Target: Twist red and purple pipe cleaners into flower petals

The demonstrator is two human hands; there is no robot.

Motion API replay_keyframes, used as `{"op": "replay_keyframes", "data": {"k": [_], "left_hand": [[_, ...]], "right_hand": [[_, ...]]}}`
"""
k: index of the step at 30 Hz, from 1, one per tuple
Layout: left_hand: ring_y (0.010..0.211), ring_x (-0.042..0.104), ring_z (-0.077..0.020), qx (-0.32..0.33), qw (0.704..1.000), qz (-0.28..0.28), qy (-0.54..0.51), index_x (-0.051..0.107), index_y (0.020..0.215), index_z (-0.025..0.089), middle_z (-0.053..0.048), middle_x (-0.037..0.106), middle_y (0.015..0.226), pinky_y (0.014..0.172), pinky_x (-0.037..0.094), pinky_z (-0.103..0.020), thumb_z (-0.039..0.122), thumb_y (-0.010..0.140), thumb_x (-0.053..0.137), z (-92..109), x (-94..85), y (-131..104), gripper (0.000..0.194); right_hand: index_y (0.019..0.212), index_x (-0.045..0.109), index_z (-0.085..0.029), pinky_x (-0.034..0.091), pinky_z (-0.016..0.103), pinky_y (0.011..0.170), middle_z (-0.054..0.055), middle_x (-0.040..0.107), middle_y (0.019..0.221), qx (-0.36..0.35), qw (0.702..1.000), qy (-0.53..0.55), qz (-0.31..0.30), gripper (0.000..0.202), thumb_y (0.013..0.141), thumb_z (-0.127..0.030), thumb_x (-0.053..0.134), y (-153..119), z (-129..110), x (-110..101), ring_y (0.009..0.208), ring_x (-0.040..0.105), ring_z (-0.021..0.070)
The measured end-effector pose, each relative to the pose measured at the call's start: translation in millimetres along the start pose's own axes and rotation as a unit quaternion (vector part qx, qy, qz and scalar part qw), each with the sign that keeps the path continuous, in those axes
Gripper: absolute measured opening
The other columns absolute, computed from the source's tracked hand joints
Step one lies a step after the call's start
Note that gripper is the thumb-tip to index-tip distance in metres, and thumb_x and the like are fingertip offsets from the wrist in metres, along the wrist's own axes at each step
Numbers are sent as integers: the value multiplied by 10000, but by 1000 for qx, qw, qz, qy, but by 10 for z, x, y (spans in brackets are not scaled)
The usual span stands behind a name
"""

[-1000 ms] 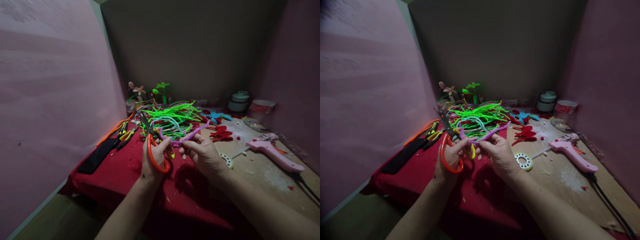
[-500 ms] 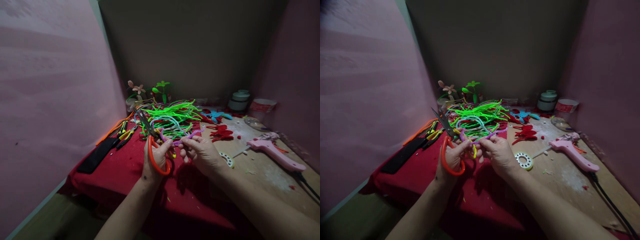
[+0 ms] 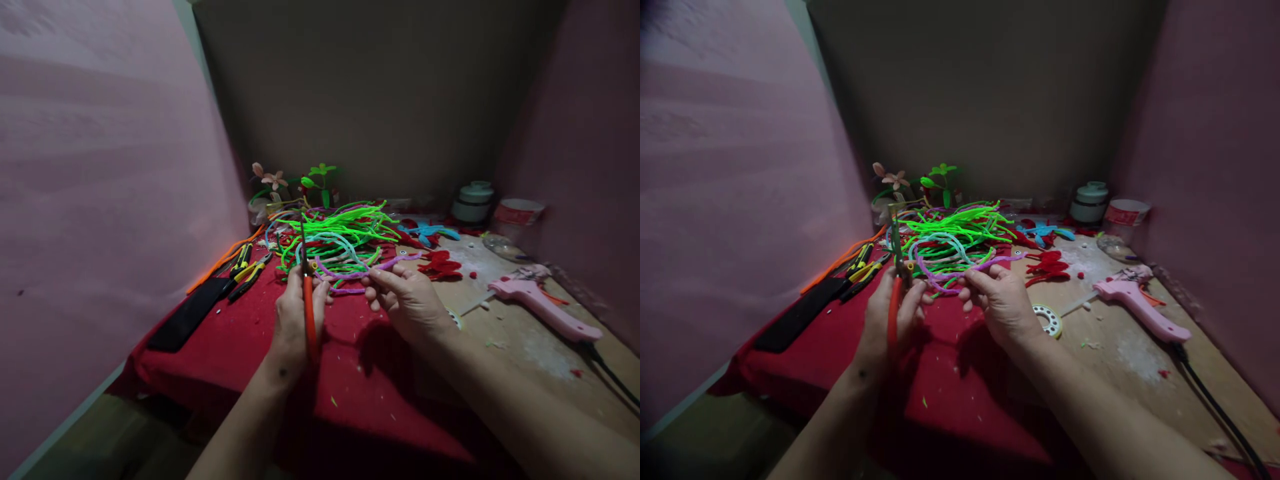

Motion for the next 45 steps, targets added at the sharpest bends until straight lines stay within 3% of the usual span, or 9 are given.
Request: {"op": "replay_keyframes", "data": {"k": [2, 4, 6, 10, 14, 32, 45], "left_hand": [[758, 623, -181, 81, 987, -39, 130, 442, 1151, 169, -83, 621, 903, 635, 505, -286, 256, 817, 478, -18, -79, -55, 348], [972, 568, -223, 174, 953, -93, 230, 376, 1241, 158, -129, 573, 1074, 796, 479, -354, 158, 818, 428, -21, -136, -125, 426], [1059, 509, -242, 237, 913, -122, 308, 313, 1291, 131, -157, 532, 1126, 857, 447, -397, 83, 809, 367, -24, -167, -191, 487], [948, 524, -242, 268, 857, -121, 423, 277, 1306, 73, -163, 544, 998, 787, 469, -406, 58, 816, 315, -50, -178, -260, 492], [882, 518, -232, 266, 823, -125, 485, 286, 1296, 62, -144, 534, 941, 745, 476, -389, 61, 821, 317, -72, -177, -270, 476], [860, 501, -218, 255, 818, -137, 497, 283, 1286, 48, -137, 521, 933, 735, 475, -382, 47, 815, 309, -122, -166, -262, 472], [780, 512, -197, 269, 785, -113, 546, 294, 1275, 52, -109, 516, 870, 666, 482, -336, 42, 810, 314, -54, -175, -267, 466]], "right_hand": [[666, 586, -117, 420, 179, 363, 37, 644, 617, -9, 1000, 1, 2, 152, 633, -201, 709, 5, -14, 3, 460, 569, 102], [661, 597, -111, 423, 185, 367, 45, 646, 622, -17, 1000, 3, -4, 141, 640, -205, 700, 2, -21, 10, 468, 573, 107], [651, 608, -107, 425, 189, 373, 45, 641, 605, -20, 1000, 4, -13, 127, 653, -208, 685, -5, -23, 15, 465, 572, 109], [661, 632, -100, 424, 185, 388, 34, 613, 532, -19, 999, 1, -36, 105, 691, -200, 647, -16, -14, 18, 446, 552, 99], [660, 645, -101, 409, 174, 372, 22, 602, 549, -14, 999, 6, -31, 114, 666, -209, 677, -21, -11, 13, 476, 565, 105], [609, 646, -106, 436, 172, 393, 49, 639, 580, 12, 998, 14, -68, 80, 629, -182, 661, -40, -55, 49, 494, 592, 118], [636, 662, -103, 444, 173, 397, 41, 628, 576, 10, 997, -2, -70, 59, 644, -160, 647, -36, -30, 28, 500, 590, 115]]}}
Point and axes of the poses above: each hand's wrist, its own y-axis towards the middle knuckle, its own x-axis out of the palm, z = x × y, the point moved 1 cm from there along y, towards the middle knuckle
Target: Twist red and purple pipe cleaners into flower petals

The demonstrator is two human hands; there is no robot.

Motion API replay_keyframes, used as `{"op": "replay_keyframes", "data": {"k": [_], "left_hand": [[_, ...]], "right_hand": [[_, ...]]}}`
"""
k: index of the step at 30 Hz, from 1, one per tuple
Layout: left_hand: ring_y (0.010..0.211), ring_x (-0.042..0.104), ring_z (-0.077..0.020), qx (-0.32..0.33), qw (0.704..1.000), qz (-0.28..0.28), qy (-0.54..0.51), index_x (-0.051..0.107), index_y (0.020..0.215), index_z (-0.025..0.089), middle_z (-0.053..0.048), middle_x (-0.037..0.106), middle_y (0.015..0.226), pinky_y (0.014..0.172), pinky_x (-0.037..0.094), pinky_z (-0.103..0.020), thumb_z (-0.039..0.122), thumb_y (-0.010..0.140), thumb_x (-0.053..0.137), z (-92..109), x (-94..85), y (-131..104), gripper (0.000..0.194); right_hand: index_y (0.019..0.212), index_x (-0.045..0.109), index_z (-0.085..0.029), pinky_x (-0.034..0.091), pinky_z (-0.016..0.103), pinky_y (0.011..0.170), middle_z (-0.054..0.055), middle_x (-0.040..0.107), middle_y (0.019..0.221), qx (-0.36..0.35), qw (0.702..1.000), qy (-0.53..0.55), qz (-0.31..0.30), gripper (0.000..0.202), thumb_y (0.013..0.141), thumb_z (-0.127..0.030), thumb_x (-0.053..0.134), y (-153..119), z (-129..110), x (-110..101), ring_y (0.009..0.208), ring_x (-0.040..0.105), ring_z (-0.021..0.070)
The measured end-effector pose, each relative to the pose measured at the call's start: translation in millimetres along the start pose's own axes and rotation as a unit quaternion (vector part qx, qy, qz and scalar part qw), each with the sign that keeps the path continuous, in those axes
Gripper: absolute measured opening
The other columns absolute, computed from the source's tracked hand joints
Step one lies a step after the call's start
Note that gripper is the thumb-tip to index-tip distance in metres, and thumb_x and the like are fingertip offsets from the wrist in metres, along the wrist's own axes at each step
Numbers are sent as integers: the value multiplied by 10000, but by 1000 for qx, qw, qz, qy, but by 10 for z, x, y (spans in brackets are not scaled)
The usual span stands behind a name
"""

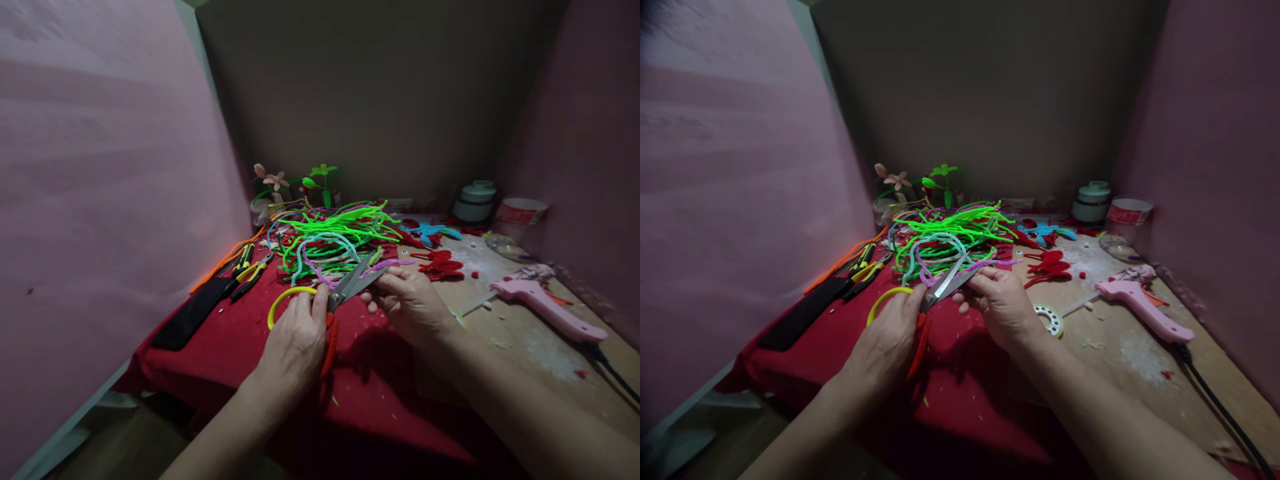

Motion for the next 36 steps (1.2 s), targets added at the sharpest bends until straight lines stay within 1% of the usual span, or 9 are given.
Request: {"op": "replay_keyframes", "data": {"k": [19, 22, 25, 27, 28, 31, 33, 34, 36], "left_hand": [[686, 528, -176, 13, 998, -4, 55, 310, 1275, 58, -92, 530, 816, 612, 481, -307, 55, 828, 270, 3, -29, 9, 448], [664, 552, -168, -13, 1000, 2, 5, 346, 1262, 78, -92, 554, 804, 575, 485, -276, 74, 828, 283, -8, -9, -7, 439], [717, 594, -178, -71, 982, 43, -173, 397, 1236, 125, -99, 590, 855, 602, 498, -274, 141, 828, 368, -33, 15, -11, 409], [694, 614, -176, -160, 917, 69, -359, 442, 1187, 163, -72, 606, 840, 599, 505, -275, 222, 801, 480, -54, 22, 16, 392], [667, 620, -172, -215, 860, 75, -456, 465, 1149, 176, -55, 610, 817, 571, 505, -268, 262, 771, 540, -59, 23, 41, 395], [553, 609, -157, -335, 637, 59, -692, 547, 954, 150, -34, 613, 713, 442, 467, -227, 325, 650, 672, -28, 7, 165, 373], [446, 560, -118, -355, 519, 58, -775, 570, 807, 122, -19, 596, 606, 397, 430, -202, 308, 599, 710, 19, -18, 274, 312], [417, 539, -98, -354, 483, 78, -797, 567, 761, 121, -6, 589, 576, 400, 426, -195, 281, 588, 719, 40, -30, 328, 281], [404, 527, -78, -343, 444, 129, -817, 545, 701, 129, 19, 577, 547, 416, 430, -183, 227, 578, 727, 74, -44, 419, 241]], "right_hand": [[640, 651, -110, 443, 161, 398, 33, 628, 562, 0, 1000, -1, -3, 68, 651, -176, 664, 3, 11, -2, 490, 586, 102], [676, 644, -110, 446, 168, 402, 41, 645, 614, -4, 1000, -1, 5, 102, 667, -207, 673, 11, 24, -7, 499, 592, 103], [673, 622, -119, 448, 176, 400, 30, 639, 610, -18, 1000, 0, 24, 117, 667, -219, 683, 24, 23, -9, 502, 597, 110], [670, 614, -124, 448, 176, 401, 15, 623, 577, -23, 999, 3, 31, 110, 667, -211, 681, 27, 12, -2, 496, 594, 109], [675, 615, -124, 448, 175, 404, 12, 619, 568, -23, 999, 4, 29, 104, 670, -208, 677, 26, 6, 4, 494, 593, 107], [693, 617, -124, 440, 171, 404, 11, 618, 568, -22, 999, 18, 18, 95, 675, -202, 669, 9, -3, 27, 494, 590, 103], [701, 616, -127, 437, 175, 407, 14, 624, 581, -19, 999, 26, 13, 101, 673, -206, 671, -8, 11, 42, 497, 590, 104], [698, 614, -128, 438, 179, 410, 14, 625, 582, -16, 999, 27, 12, 106, 667, -208, 677, -15, 23, 48, 498, 591, 107], [688, 609, -131, 441, 191, 417, 14, 629, 586, -5, 1000, 27, 9, 116, 653, -207, 689, -24, 51, 57, 497, 591, 112]]}}
Point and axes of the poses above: each hand's wrist, its own y-axis towards the middle knuckle, its own x-axis out of the palm, z = x × y, the point moved 1 cm from there along y, towards the middle knuckle
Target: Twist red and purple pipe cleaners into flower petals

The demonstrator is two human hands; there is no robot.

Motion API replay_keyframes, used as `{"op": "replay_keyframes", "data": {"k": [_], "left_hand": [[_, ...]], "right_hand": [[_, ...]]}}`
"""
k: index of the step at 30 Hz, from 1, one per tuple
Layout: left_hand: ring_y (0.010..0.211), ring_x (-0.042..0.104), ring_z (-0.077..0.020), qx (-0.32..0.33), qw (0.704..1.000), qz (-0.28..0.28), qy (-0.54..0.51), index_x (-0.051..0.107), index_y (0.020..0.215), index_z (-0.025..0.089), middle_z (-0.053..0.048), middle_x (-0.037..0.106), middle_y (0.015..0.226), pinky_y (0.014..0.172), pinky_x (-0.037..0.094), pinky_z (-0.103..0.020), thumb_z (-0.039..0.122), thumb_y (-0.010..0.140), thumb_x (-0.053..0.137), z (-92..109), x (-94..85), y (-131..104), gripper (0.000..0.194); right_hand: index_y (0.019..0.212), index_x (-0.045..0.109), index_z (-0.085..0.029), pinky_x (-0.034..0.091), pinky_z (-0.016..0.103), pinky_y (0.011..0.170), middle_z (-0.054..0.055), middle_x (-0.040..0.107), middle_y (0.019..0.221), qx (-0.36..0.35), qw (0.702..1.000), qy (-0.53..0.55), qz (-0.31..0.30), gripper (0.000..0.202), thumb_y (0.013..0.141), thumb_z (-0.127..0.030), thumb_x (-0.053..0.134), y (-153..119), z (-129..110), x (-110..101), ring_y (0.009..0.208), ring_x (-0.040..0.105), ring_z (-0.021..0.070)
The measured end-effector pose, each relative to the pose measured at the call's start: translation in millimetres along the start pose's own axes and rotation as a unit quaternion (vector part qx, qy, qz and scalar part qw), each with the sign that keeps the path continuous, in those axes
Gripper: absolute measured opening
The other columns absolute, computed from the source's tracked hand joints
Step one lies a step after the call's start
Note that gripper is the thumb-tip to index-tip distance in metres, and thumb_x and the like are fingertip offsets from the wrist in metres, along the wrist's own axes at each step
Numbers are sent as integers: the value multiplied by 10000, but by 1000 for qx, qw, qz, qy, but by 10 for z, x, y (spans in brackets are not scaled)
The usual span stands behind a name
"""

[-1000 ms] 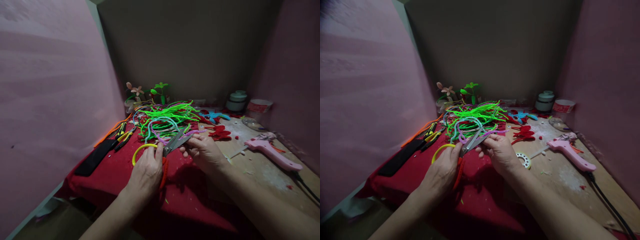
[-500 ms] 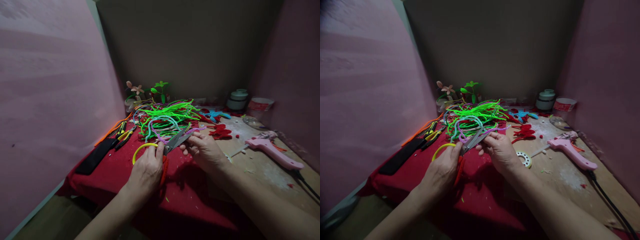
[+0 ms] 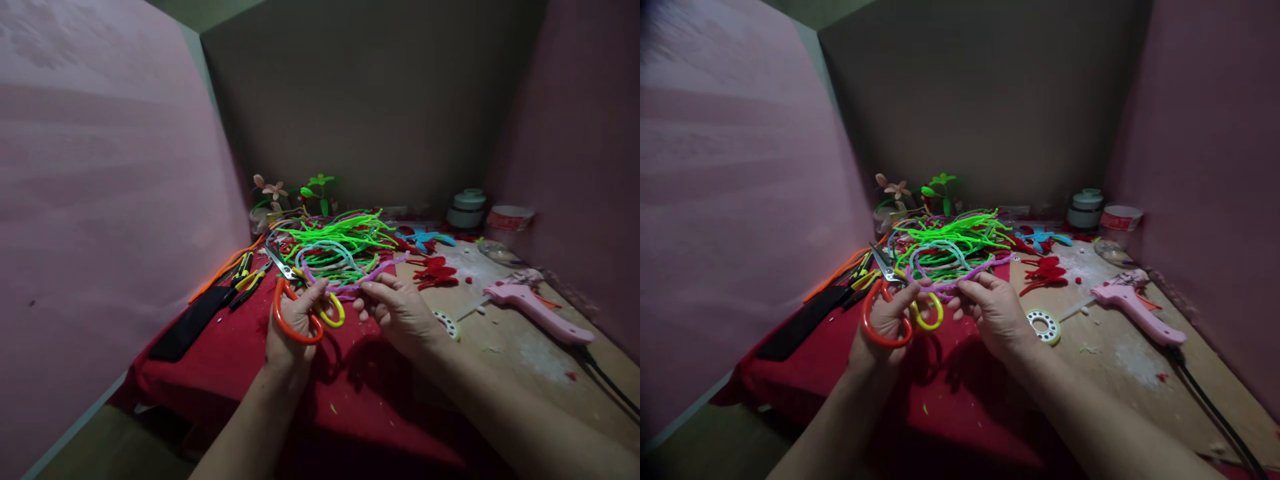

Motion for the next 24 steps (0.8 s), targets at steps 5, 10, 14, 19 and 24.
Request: {"op": "replay_keyframes", "data": {"k": [5, 10, 14, 19, 24], "left_hand": [[389, 524, -83, 16, 1000, 3, -23, 536, 787, 149, 36, 579, 530, 398, 429, -186, 213, 587, 719, -46, 47, 61, 279], [379, 523, -103, 19, 1000, -7, 6, 526, 934, 159, 30, 583, 532, 376, 425, -205, 224, 619, 700, -91, -31, 57, 366], [382, 521, -101, 36, 999, 10, -5, 515, 944, 177, 45, 573, 528, 390, 434, -213, 211, 634, 686, -90, -107, 65, 356], [381, 518, -93, 52, 998, 39, -10, 527, 878, 151, 42, 563, 506, 398, 424, -198, 186, 603, 696, -45, -236, 109, 325], [406, 527, -69, 114, 988, 99, -27, 530, 802, 147, 53, 560, 540, 415, 420, -171, 180, 601, 700, -16, -310, 105, 265]], "right_hand": [[710, 612, -141, 446, 196, 445, 0, 632, 645, 5, 999, 31, -16, 129, 635, -192, 703, 22, 5, 4, 533, 602, 113], [723, 610, -146, 428, 176, 447, 22, 657, 740, -10, 999, 47, -18, 105, 683, -219, 675, 39, -92, 14, 545, 584, 88], [707, 585, -157, 431, 177, 455, 25, 659, 699, -2, 995, 94, 23, 110, 703, -237, 661, 69, -188, -29, 542, 577, 92], [682, 589, -161, 415, 155, 440, 16, 633, 627, 20, 981, 154, 114, 61, 733, -169, 622, 171, -287, -181, 516, 539, 73], [790, 627, -152, 393, 138, 386, 26, 610, 603, 30, 981, 133, 135, 102, 809, -173, 529, 197, -274, -246, 469, 519, 70]]}}
Point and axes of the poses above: each hand's wrist, its own y-axis towards the middle knuckle, its own x-axis out of the palm, z = x × y, the point moved 1 cm from there along y, towards the middle knuckle
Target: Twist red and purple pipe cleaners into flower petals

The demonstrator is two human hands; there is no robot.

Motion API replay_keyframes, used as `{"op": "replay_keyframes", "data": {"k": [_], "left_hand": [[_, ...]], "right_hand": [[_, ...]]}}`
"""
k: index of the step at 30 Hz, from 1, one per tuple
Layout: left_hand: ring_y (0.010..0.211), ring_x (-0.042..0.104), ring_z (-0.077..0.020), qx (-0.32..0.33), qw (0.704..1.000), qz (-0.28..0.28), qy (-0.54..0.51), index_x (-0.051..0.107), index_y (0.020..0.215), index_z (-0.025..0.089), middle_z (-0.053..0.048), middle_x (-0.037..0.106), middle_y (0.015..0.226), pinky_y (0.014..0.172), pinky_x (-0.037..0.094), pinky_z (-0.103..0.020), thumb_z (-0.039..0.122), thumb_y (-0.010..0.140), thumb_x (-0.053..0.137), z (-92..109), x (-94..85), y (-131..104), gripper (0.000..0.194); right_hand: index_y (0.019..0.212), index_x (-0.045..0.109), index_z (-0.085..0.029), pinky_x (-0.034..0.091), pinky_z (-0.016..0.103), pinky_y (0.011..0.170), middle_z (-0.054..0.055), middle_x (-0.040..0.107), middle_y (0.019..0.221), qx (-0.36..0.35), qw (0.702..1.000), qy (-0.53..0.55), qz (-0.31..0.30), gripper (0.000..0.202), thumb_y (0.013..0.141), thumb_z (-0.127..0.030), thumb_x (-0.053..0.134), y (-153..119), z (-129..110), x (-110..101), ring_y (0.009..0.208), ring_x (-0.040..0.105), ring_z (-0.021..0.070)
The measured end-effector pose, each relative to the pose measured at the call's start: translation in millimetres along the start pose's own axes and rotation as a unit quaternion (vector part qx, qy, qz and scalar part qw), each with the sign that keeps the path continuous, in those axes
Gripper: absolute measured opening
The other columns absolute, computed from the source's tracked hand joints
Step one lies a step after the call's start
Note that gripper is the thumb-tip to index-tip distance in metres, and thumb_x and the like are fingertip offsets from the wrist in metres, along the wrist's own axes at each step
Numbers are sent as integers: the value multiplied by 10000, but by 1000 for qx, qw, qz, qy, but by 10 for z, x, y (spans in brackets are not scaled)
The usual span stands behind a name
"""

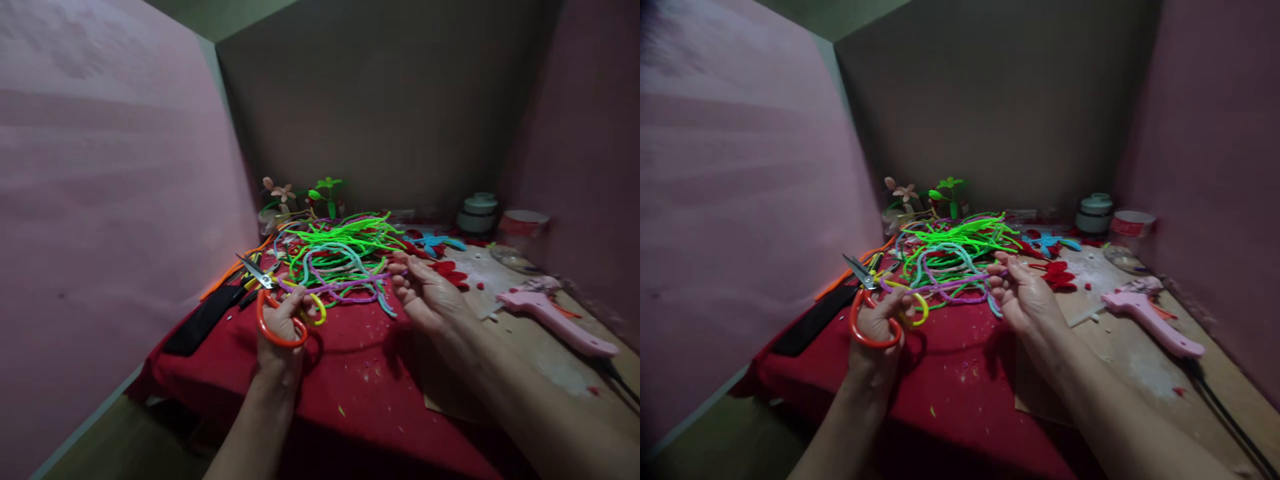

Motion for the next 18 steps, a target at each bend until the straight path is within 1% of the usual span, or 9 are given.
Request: {"op": "replay_keyframes", "data": {"k": [2, 5, 7, 12, 16, 18], "left_hand": [[409, 528, -71, 38, 999, 5, -6, 532, 820, 150, 46, 569, 552, 421, 425, -178, 193, 632, 684, 17, -16, -3, 245], [428, 536, -79, 91, 996, -7, -18, 521, 960, 185, 49, 578, 581, 443, 444, -199, 188, 669, 663, 54, -36, 2, 324], [439, 538, -82, 112, 993, -2, -22, 508, 1011, 197, 48, 575, 606, 444, 451, -206, 187, 675, 660, 80, -48, 10, 369], [457, 534, -73, 151, 988, 25, -21, 523, 1004, 169, 41, 543, 633, 415, 434, -178, 180, 683, 650, 133, -53, 31, 346], [478, 555, -76, 169, 984, 56, -1, 511, 1024, 180, 46, 535, 668, 440, 464, -187, 150, 674, 650, 170, -43, 13, 378], [502, 574, -80, 178, 981, 75, 17, 523, 987, 171, 41, 542, 684, 464, 480, -189, 144, 672, 652, 183, -39, -9, 341]], "right_hand": [[824, 625, -151, 382, 131, 367, 21, 596, 579, -3, 1000, -8, 20, 117, 819, -171, 510, -6, 21, -9, 444, 510, 67], [810, 612, -137, 341, 112, 335, 18, 571, 548, 0, 999, -22, 46, 161, 849, -172, 459, -17, 41, -7, 400, 487, 53], [788, 603, -132, 329, 105, 330, 12, 557, 535, 2, 998, -26, 60, 175, 856, -167, 446, -25, 44, -1, 386, 478, 47], [818, 612, -138, 321, 105, 325, 5, 543, 527, 3, 998, -28, 59, 195, 868, -168, 426, -35, 44, 13, 390, 477, 49], [804, 619, -139, 342, 113, 330, 5, 538, 510, -1, 998, -15, 67, 205, 861, -150, 423, -27, 52, 14, 387, 462, 52], [813, 622, -149, 349, 113, 334, 0, 538, 509, 0, 998, -4, 61, 200, 861, -154, 427, -19, 51, 11, 394, 462, 53]]}}
Point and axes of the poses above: each hand's wrist, its own y-axis towards the middle knuckle, its own x-axis out of the palm, z = x × y, the point moved 1 cm from there along y, towards the middle knuckle
